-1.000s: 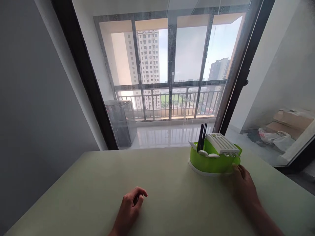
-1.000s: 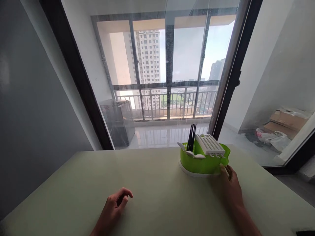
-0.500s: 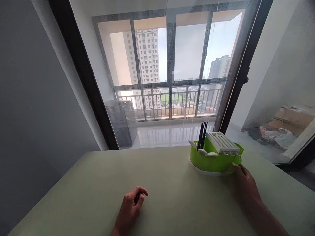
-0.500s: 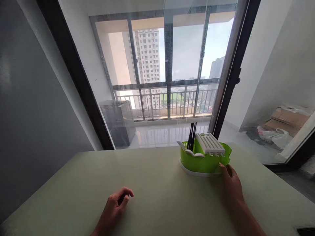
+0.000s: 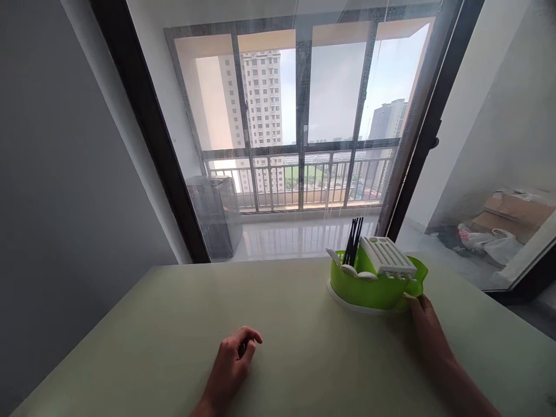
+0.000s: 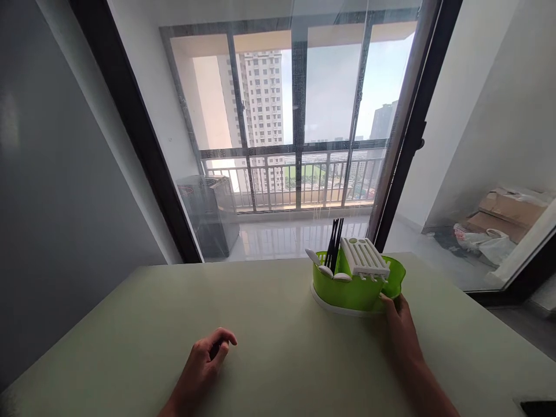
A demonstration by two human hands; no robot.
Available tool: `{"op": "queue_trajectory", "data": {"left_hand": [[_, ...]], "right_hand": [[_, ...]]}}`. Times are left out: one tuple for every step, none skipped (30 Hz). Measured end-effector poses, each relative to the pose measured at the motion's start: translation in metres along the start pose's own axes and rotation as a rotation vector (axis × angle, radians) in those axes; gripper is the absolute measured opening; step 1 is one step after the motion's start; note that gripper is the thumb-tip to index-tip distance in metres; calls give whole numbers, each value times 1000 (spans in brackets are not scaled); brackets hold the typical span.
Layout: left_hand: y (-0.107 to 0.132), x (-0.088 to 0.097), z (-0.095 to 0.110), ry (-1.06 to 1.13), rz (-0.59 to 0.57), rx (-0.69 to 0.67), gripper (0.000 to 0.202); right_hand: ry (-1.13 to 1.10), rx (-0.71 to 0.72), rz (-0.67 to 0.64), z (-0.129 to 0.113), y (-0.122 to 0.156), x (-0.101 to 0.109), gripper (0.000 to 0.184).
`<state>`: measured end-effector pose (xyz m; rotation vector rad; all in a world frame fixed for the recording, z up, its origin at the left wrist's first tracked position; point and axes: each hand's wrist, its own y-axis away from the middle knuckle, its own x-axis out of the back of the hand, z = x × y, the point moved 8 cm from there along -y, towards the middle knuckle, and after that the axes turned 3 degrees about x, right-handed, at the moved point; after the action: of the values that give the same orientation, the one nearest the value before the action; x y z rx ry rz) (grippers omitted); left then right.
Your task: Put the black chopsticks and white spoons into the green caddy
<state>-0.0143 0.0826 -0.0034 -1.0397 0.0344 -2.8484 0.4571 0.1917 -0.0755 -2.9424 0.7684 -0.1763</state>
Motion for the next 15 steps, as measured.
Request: {"op": "queue_trajectory", "data": {"left_hand": [[0,0,0,-2,-2,-3,37],[0,0,0,-4,-4,-8,37],[0,-1,0,-6,-6,-12,37],[0,-1,0,-7,-7,-15,36],[0,-1,-1,-8,-7,-17,36],[0,-1,-1,-6,-6,-18,35],[0,-1,-2,-4,-5,-20,35],[0,-1,-2,-3,-3,-21,35],[0,-1,-2,-2,0,-23,34],[0,-1,-2,-1,3,-25,34],[1,0,-2,0,6,-25,34],[1,0,-1,0,4,-24,34],[1,0,-2,-1,1,-22,34],[2,-1,-2,-3,-5,-20,34],[2,-1,-2,-4,-10,-19,35]], "right_hand": [[14,5,0,0,0,-1,65],[22,8,-2,1,1,-3,66],[26,10,-6,2,2,-5,67],[29,14,-12,3,3,-7,68],[31,19,-20,3,4,-9,68],[33,25,-26,4,6,-11,68],[34,29,-31,4,7,-14,69],[36,30,-36,4,9,-16,69],[38,28,-43,4,11,-18,70],[39,26,-51,4,13,-20,71],[39,23,-61,3,15,-22,71],[40,19,-71,3,17,-24,72],[41,14,-82,2,19,-26,73],[42,6,-95,2,21,-28,74],[42,-1,-108,1,23,-30,75]]}}
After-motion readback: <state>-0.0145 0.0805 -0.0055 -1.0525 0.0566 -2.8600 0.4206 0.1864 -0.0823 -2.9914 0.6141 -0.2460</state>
